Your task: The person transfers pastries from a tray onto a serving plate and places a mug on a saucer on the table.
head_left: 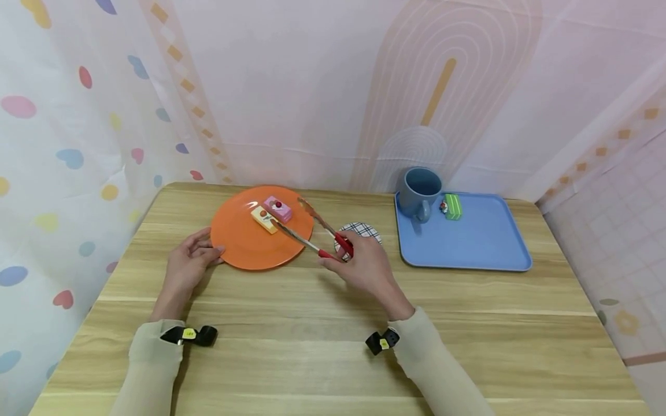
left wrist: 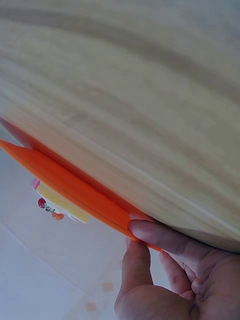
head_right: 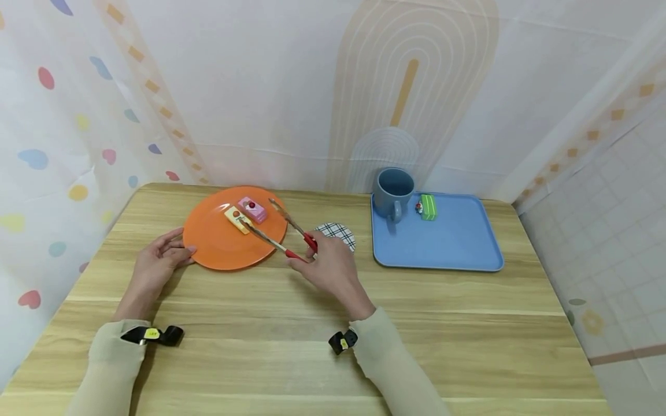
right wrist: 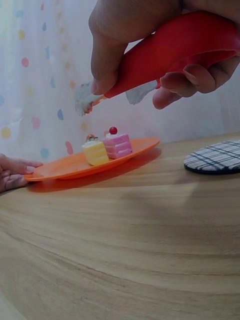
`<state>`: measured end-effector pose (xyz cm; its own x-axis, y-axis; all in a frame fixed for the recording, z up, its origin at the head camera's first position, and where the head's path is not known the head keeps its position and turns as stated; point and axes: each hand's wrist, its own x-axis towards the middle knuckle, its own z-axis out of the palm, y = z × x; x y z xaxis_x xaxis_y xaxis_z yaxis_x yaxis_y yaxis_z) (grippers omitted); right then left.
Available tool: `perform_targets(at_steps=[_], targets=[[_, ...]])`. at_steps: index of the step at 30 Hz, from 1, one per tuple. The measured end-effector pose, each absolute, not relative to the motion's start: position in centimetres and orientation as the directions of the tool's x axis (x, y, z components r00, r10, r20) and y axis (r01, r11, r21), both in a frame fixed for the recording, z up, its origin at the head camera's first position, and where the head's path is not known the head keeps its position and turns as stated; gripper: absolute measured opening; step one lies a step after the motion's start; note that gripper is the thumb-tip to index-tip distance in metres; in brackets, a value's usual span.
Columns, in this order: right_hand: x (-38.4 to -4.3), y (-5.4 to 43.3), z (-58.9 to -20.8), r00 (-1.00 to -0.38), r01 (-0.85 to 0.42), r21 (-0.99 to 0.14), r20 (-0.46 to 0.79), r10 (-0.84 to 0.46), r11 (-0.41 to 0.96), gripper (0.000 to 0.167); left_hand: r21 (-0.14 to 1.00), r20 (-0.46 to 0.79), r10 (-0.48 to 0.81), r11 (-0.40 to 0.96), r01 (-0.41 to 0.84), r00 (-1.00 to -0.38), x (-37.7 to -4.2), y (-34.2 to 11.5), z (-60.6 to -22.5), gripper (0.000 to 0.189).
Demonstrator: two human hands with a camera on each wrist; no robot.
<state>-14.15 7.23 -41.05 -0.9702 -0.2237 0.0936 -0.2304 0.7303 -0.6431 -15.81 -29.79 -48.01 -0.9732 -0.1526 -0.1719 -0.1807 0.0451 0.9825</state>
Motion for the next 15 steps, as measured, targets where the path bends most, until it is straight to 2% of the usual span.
perform_targets(at_steps=[7, 15], targets=[[-14.1, 7.9, -41.1, -0.976, -0.207, -0.645, 0.086, -0.199, 0.736, 0.052, 0.973, -0.208, -0.161, 0.07, -0.221, -0.965, -15.6, -30.1, -48.2, 0.074], [-14.1, 9.2, -40.9, -0.98, -0.194, -0.679, 0.111, -0.162, 0.708, 0.056, 0.98, -0.182, -0.154, 0.055, -0.193, -0.971, -15.9, -29.8, -48.1, 0.073]])
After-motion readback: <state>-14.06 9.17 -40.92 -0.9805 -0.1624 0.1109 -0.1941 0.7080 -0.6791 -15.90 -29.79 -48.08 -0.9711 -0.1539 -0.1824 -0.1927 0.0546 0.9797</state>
